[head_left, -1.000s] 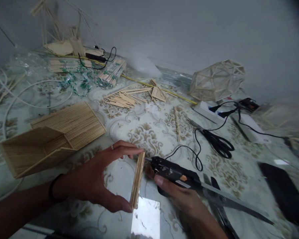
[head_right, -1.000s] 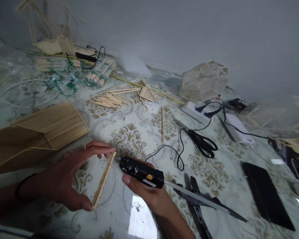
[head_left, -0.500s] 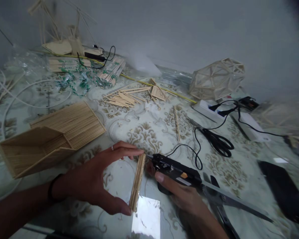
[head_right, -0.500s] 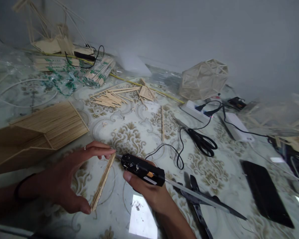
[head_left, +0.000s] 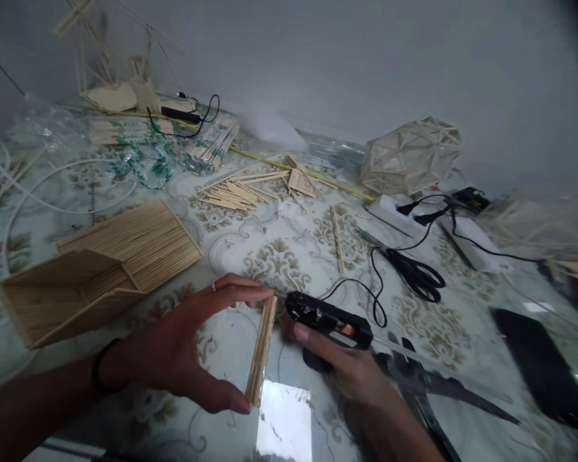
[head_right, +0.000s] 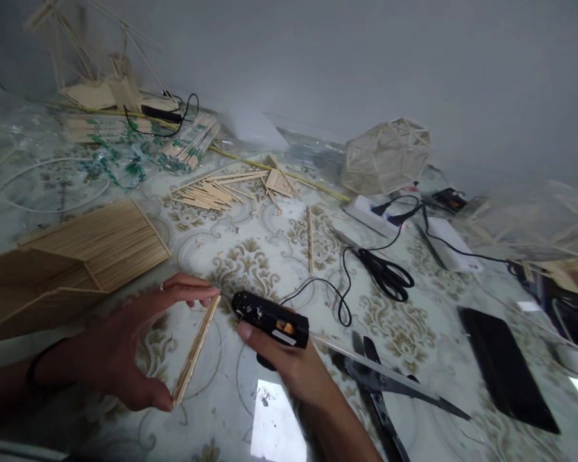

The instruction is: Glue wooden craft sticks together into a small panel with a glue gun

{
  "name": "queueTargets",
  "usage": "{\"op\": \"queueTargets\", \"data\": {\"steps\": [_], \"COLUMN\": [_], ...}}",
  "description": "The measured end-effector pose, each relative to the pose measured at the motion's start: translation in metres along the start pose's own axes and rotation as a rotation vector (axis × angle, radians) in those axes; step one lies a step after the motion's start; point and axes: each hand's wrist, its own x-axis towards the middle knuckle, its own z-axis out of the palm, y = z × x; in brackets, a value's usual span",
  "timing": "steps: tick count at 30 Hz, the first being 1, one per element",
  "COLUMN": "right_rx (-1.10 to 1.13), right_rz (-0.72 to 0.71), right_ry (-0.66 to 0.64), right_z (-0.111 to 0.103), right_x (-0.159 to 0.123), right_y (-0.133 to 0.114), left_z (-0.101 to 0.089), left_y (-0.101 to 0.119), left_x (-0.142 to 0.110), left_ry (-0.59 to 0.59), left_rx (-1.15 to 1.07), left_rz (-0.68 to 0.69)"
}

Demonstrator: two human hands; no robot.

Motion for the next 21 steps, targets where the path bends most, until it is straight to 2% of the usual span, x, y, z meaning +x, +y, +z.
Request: {"op": "queueTargets", "data": {"steps": [2, 6, 8, 12, 14, 16, 17, 21], "right_rx": [-0.146, -0.724, -0.920, -1.025, -1.087, -1.114, -1.103, -1.081], "right_rz": [-0.046, -0.393, -0.472, -0.534, -0.587, -0.640, -0.666, -0.721], "right_ry": [0.101, 0.278, 0.332, 0.309, 0.298, 0.281, 0.268, 0.074], "right_z": [-0.010, -0.048, -0.070, -0.109, -0.117, -0.108, -0.096, -0.014], "right_x": [0.009, 0.034, 0.044, 0.051, 0.051, 0.057, 0.063, 0.114], "right_y": [-0.007, -0.012, -0.008, -0.006, -0.015, -0.029, -0.037, -0.065], "left_z": [-0.003, -0.008, -0.008, -0.005, -0.005, -0.004, -0.003, 0.000], "left_y": [0.002, 0.007, 0.009, 0.011, 0.011, 0.010, 0.009, 0.006], "left_x": [0.000, 0.001, 0.002, 0.003, 0.003, 0.003, 0.002, 0.000], "left_ry": [0.001, 0.008, 0.017, 0.037, 0.041, 0.040, 0.037, 0.004], "left_rx": [0.006, 0.006, 0.003, -0.011, -0.018, -0.009, 0.004, 0.133], "left_rz": [-0.045, -0.124, -0.131, -0.126, -0.111, -0.095, -0.087, -0.085]}}
